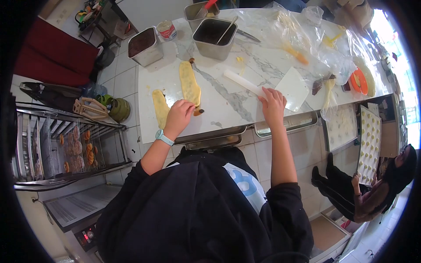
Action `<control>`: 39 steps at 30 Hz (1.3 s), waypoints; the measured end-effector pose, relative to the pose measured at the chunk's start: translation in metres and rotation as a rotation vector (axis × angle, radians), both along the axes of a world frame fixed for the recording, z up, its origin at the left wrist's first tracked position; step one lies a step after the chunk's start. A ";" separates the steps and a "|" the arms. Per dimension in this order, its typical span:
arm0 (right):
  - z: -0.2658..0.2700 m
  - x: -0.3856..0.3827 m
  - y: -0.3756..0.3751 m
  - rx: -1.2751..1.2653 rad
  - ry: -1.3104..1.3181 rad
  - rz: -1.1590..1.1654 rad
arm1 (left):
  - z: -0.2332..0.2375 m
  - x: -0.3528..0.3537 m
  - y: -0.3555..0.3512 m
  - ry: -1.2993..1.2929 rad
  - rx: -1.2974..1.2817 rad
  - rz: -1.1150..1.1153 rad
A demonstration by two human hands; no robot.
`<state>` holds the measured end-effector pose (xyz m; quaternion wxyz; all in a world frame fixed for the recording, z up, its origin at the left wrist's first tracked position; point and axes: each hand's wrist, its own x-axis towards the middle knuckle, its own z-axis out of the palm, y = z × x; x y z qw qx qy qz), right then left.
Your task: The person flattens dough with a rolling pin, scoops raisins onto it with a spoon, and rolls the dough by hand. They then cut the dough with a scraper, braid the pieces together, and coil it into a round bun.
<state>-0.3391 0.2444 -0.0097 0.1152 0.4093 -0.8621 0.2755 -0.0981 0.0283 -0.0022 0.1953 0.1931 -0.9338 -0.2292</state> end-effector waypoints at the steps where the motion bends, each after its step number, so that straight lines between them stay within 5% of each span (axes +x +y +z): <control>1: 0.006 0.003 -0.004 0.025 0.166 -0.027 | -0.001 0.000 0.000 0.048 0.047 0.062; 4: 0.021 0.031 -0.031 -0.113 0.008 0.129 | -0.002 0.000 0.000 0.118 0.155 0.168; 6: 0.005 0.058 -0.053 -0.100 -0.323 0.434 | -0.002 0.001 0.005 0.135 0.219 0.211; 8: 0.007 0.086 -0.071 -0.033 -0.366 0.610 | -0.002 0.000 0.007 0.164 0.227 0.274; 15: -0.018 0.104 -0.113 -0.060 -0.159 0.578 | -0.001 -0.002 0.011 0.203 0.515 0.434; 21: -0.013 0.111 -0.132 -0.257 -0.580 0.474 | -0.014 -0.001 0.001 0.244 0.733 0.511; 30: -0.004 0.122 -0.132 -0.260 -0.193 0.573 | -0.012 0.004 0.003 0.351 0.690 0.474; 33: 0.011 0.118 -0.122 -0.102 -0.059 0.578 | 0.002 0.005 -0.001 0.346 0.411 0.305; 35: 0.013 0.099 -0.119 -0.088 -0.171 0.652 | 0.005 0.009 -0.008 0.097 -0.055 -0.003; 39: 0.011 0.056 -0.155 -0.129 -0.546 0.420 | 0.005 0.006 -0.003 0.057 -0.103 -0.097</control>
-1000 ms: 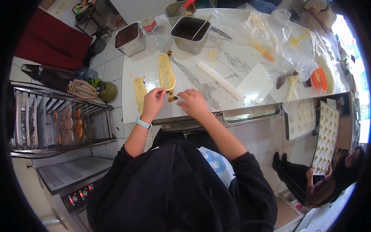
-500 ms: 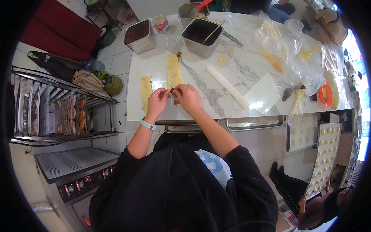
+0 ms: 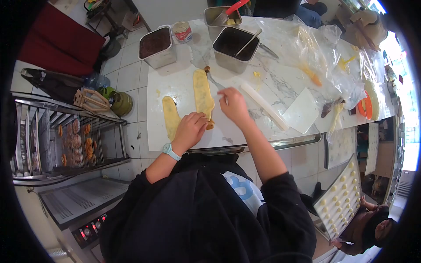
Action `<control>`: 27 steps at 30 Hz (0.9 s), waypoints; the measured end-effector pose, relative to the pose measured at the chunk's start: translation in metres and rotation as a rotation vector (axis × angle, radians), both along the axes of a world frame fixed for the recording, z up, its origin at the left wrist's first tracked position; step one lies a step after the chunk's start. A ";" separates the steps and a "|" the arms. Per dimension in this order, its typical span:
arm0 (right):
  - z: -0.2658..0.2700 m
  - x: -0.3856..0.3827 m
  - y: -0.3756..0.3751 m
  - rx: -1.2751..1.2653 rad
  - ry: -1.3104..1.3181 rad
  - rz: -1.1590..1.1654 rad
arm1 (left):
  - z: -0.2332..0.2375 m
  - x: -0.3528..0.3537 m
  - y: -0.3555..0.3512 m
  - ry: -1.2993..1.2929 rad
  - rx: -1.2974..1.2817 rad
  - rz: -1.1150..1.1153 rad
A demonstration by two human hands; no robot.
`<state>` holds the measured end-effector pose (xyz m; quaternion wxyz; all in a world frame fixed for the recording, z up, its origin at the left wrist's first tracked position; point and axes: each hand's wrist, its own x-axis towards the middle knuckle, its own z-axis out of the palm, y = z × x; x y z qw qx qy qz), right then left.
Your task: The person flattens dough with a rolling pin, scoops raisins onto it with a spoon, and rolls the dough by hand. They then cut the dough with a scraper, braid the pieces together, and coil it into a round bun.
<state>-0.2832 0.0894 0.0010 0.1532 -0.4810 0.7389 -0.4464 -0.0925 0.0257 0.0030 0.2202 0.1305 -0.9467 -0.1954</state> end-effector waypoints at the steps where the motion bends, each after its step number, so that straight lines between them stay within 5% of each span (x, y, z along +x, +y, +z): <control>1: 0.001 -0.004 -0.016 -0.009 -0.041 -0.041 | -0.002 -0.001 -0.001 0.001 0.004 -0.007; 7: -0.026 -0.028 -0.100 -0.084 0.237 0.038 | 0.005 -0.009 -0.020 0.092 0.221 -0.013; 11: -0.020 -0.034 -0.109 0.043 0.336 0.143 | 0.011 -0.045 -0.083 0.086 0.276 0.136; 17: -0.010 -0.023 -0.097 0.173 0.305 0.067 | -0.004 -0.089 -0.135 0.132 0.183 0.060; 27: -0.002 -0.011 -0.034 0.077 -0.222 -0.231 | 0.006 -0.083 -0.119 -0.035 -0.073 -0.227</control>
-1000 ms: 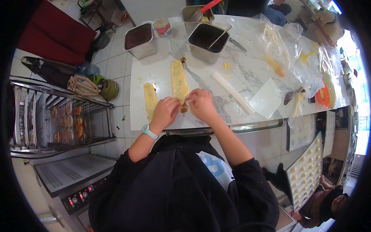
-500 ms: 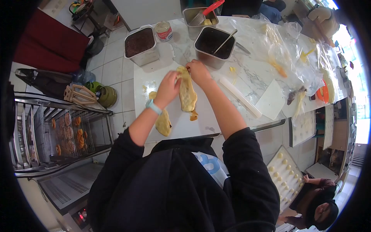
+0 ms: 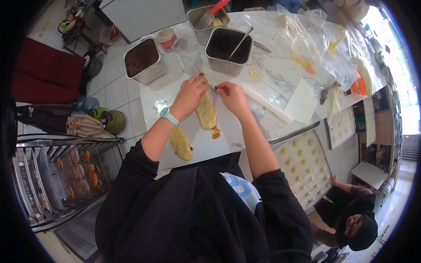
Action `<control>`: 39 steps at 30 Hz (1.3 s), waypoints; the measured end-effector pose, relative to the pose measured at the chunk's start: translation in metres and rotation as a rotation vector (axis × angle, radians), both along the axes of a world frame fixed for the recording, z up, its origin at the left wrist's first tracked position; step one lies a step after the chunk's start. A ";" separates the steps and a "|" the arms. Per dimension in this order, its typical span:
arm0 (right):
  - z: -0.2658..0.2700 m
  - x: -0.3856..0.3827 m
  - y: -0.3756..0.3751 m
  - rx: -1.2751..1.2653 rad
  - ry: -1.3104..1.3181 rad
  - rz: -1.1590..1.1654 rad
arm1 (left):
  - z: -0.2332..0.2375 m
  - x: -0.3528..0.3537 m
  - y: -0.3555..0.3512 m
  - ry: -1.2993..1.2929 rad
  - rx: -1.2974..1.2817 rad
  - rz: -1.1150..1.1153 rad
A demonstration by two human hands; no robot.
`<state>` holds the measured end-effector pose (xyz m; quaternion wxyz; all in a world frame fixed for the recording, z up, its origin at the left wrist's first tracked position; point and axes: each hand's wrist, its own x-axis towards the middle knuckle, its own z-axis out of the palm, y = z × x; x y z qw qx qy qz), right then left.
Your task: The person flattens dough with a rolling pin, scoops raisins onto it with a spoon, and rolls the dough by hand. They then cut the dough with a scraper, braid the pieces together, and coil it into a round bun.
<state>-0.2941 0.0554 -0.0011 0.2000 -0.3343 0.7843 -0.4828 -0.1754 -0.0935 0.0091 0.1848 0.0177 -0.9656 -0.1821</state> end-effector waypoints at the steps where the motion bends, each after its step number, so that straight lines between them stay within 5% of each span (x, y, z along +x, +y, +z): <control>1: 0.001 0.002 0.012 -0.004 -0.050 -0.040 | 0.001 0.002 0.003 -0.089 0.019 -0.116; 9: 0.010 0.053 0.070 0.110 -0.182 -0.053 | -0.008 0.029 0.027 -0.157 0.128 -0.409; 17: 0.001 0.087 0.044 0.065 -0.045 -0.063 | 0.002 0.055 0.036 -0.083 0.633 -0.080; 24: 0.006 0.100 0.070 0.052 0.319 0.142 | -0.007 0.059 0.052 -0.041 0.689 0.055; 26: 0.002 0.085 0.081 0.088 0.307 0.127 | -0.021 0.056 0.052 0.066 0.136 -0.184; 29: 0.007 0.068 0.080 0.120 0.230 0.041 | -0.022 0.067 0.068 -0.130 -0.110 -0.114; 35: 0.014 0.086 0.070 0.080 0.383 0.034 | -0.018 0.095 0.105 -0.151 0.133 0.049; 39: 0.007 0.095 0.079 0.270 0.636 0.176 | -0.006 0.100 0.108 -0.191 -0.063 0.002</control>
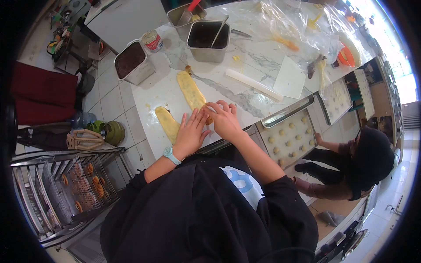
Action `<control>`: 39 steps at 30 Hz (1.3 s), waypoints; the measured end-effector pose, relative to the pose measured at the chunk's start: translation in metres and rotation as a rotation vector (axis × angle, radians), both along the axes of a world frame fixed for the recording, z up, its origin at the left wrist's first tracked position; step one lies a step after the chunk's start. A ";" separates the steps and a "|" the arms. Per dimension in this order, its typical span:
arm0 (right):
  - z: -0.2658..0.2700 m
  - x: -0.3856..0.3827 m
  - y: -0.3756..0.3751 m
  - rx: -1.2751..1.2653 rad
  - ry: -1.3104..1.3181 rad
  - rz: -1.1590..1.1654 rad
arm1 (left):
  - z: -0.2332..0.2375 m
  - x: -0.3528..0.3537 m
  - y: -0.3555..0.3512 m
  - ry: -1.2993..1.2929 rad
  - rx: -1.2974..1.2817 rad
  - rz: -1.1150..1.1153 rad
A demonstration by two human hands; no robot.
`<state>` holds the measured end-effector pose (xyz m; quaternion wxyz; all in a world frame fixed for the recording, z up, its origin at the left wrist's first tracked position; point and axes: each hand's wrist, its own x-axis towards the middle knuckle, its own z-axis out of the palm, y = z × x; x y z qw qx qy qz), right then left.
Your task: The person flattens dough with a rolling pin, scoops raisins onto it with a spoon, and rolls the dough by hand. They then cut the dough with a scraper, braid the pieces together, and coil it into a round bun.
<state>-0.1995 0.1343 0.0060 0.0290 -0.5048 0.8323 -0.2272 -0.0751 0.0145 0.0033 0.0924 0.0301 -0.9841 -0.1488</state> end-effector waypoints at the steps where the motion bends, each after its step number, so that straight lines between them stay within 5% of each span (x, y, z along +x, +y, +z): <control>1: 0.000 -0.005 0.006 0.061 0.034 -0.005 | 0.004 -0.002 -0.004 -0.027 0.079 -0.006; 5: 0.014 -0.061 0.026 0.029 0.184 -0.436 | 0.014 -0.034 -0.046 0.075 0.447 0.136; 8: -0.009 -0.092 0.039 0.080 0.363 -0.570 | -0.003 -0.070 -0.081 0.191 0.333 0.154; 10: -0.006 -0.095 0.042 -0.018 0.477 -0.567 | -0.022 -0.096 -0.090 0.179 -0.071 0.263; 11: 0.001 -0.092 0.044 -0.010 0.484 -0.600 | -0.021 -0.101 -0.089 0.186 -0.065 0.231; 13: 0.014 -0.092 0.052 -0.177 0.188 -0.453 | -0.019 -0.106 -0.089 -0.153 -0.124 0.304; 14: 0.010 -0.113 0.057 -0.395 0.328 -0.615 | -0.017 -0.111 -0.090 -0.215 -0.113 0.323; 16: 0.000 -0.167 0.095 -0.270 0.167 -0.957 | -0.012 -0.117 -0.093 -0.253 -0.056 0.333; 18: -0.018 -0.197 0.117 -0.008 0.277 -1.221 | -0.009 -0.120 -0.101 -0.290 0.090 0.359; 19: -0.003 -0.202 0.117 0.164 0.051 -1.225 | -0.008 -0.125 -0.109 -0.290 0.089 0.396; 21: 0.013 -0.202 0.120 0.322 -0.179 -1.196 | -0.010 -0.119 -0.125 -0.143 0.673 0.395; 24: 0.006 -0.209 0.144 0.298 -0.241 -1.182 | -0.011 -0.096 -0.119 0.147 0.391 0.431; 28: 0.002 -0.223 0.133 0.366 -0.266 -1.110 | -0.006 -0.038 -0.008 0.011 0.109 0.288; 35: 0.028 -0.233 0.074 0.404 -0.375 -1.098 | -0.010 -0.026 0.033 -0.123 0.084 0.321; 37: 0.013 -0.265 0.083 0.388 -0.398 -1.052 | -0.006 -0.025 0.026 -0.076 0.417 0.338; 39: -0.025 -0.310 0.106 -0.008 -0.702 -0.583 | 0.010 -0.013 0.020 0.097 0.491 0.378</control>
